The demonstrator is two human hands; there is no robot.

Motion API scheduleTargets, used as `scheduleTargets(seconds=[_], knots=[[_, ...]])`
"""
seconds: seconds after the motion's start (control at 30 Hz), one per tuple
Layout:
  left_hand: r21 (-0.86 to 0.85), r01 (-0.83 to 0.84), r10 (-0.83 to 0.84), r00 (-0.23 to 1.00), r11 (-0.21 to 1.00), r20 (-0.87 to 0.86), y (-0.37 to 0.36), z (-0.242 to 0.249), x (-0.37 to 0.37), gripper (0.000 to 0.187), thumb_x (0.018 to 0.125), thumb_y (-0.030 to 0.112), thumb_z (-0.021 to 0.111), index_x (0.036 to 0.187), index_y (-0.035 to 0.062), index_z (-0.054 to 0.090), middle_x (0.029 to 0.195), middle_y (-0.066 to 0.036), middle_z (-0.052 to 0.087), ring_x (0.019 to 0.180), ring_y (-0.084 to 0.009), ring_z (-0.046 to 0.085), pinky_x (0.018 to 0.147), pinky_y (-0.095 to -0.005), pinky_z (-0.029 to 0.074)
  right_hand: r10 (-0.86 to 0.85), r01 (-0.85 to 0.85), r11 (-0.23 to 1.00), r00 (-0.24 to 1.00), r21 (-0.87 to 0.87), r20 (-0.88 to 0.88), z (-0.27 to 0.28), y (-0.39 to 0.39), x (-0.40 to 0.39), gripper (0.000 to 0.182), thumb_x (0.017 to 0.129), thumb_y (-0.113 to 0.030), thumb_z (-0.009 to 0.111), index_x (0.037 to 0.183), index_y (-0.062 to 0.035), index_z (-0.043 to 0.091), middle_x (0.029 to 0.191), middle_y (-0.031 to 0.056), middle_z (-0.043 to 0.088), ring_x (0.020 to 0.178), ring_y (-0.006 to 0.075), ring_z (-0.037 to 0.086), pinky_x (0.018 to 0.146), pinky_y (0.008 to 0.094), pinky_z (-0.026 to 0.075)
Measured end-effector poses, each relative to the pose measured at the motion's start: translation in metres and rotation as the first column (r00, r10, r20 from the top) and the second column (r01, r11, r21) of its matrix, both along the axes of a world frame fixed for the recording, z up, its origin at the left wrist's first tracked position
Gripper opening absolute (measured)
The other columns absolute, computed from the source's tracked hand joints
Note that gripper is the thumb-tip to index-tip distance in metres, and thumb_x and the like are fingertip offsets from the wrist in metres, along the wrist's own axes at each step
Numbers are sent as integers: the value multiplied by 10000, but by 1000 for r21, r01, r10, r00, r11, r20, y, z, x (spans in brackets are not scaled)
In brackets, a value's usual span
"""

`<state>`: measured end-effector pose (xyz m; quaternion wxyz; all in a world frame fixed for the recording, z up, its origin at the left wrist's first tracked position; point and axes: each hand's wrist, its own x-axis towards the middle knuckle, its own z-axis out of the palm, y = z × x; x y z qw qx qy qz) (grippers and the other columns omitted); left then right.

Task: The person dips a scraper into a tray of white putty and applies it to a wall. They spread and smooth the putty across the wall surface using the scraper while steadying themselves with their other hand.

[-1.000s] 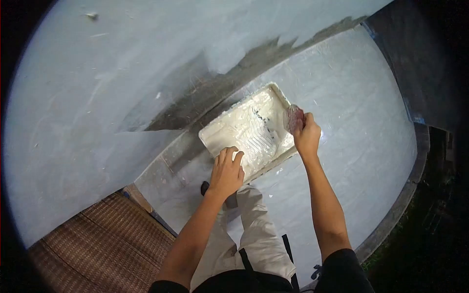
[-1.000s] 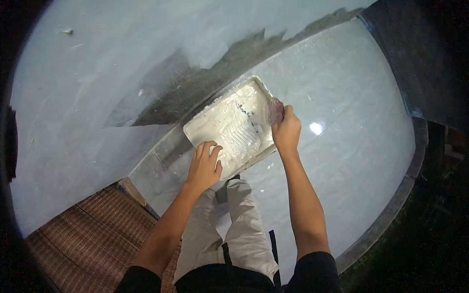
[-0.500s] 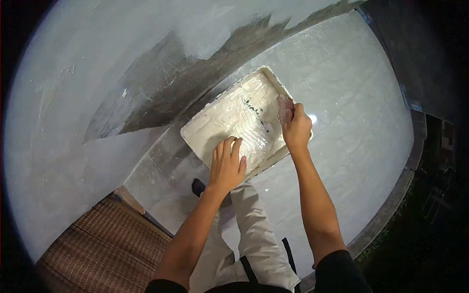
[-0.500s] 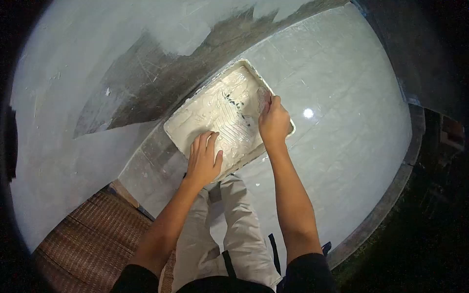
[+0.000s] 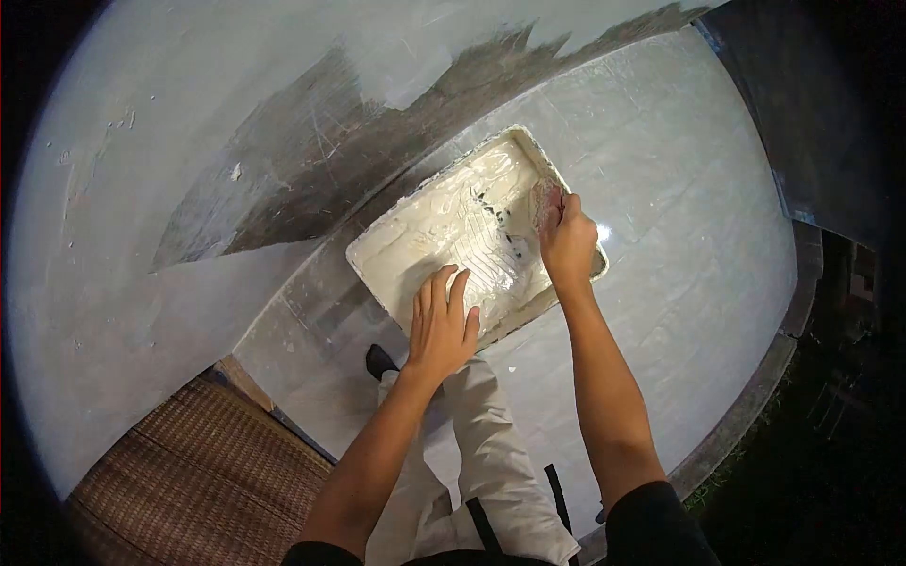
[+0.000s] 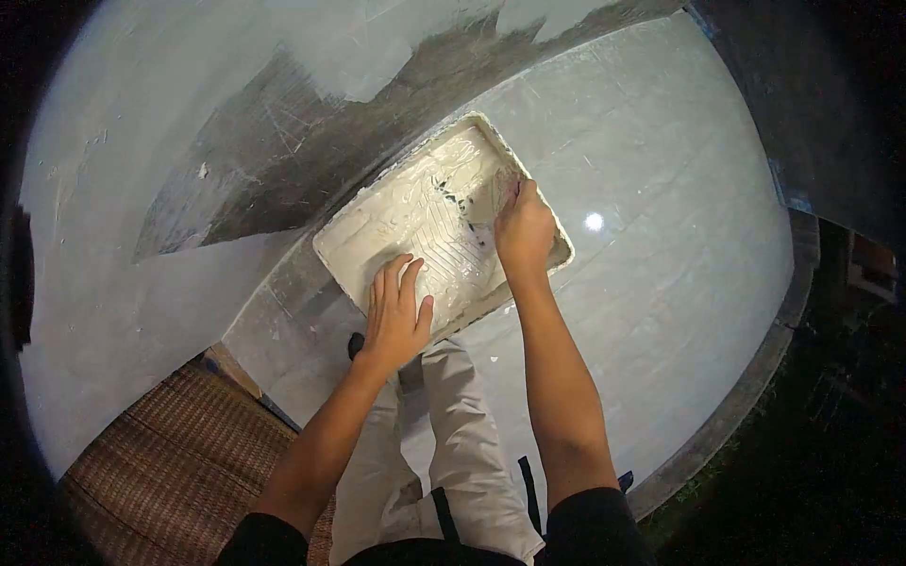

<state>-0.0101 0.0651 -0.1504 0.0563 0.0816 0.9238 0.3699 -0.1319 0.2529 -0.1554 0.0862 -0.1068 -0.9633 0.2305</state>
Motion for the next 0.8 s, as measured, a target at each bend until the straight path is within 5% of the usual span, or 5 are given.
scheduleTargets(seconds=[0.47, 0.57, 0.63, 0.67, 0.8], knots=[[58, -91, 92, 995, 994, -24, 4, -6, 5, 550, 832, 118, 594, 1326, -35, 407, 1338, -211, 399, 1215, -400, 391, 1020, -495, 324, 99, -101, 963, 995, -251, -21, -9, 17, 0, 106, 843, -61, 615, 917, 14, 603, 773, 239, 653, 713, 427, 635, 634, 453, 490], [46, -120, 121, 993, 992, -14, -3, -1, 6, 549, 830, 106, 592, 1327, -32, 403, 1340, -210, 393, 1217, -398, 387, 1020, -496, 322, 15, 15, 930, 997, -367, 78, -19, 16, 1, 145, 844, -71, 645, 961, 10, 619, 776, 180, 685, 676, 317, 665, 650, 386, 498], [50, -136, 137, 990, 989, -23, -9, 4, 7, 549, 831, 103, 591, 1328, -30, 401, 1343, -210, 389, 1220, -397, 384, 1021, -497, 321, -43, 124, 793, 988, -596, 149, -23, 18, 3, 184, 864, -88, 660, 1011, 18, 626, 752, 76, 674, 666, 164, 618, 649, 311, 490], [43, -146, 148, 989, 988, -27, -13, 6, 8, 547, 834, 99, 590, 1330, -26, 398, 1343, -209, 387, 1222, -395, 383, 1023, -499, 320, -40, 117, 790, 989, -602, 140, -21, 20, 7, 184, 864, -88, 660, 1011, 18, 626, 752, 76, 674, 666, 164, 618, 649, 311, 490], [69, -169, 174, 983, 983, -65, -26, 34, 6, 513, 849, 54, 558, 1327, -37, 398, 1343, -226, 385, 1226, -405, 370, 1050, -502, 285, -24, 248, 405, 965, -880, 261, 15, 14, 27, 174, 919, -114, 619, 1032, 18, 624, 829, 1, 583, 719, 86, 542, 663, 240, 475]])
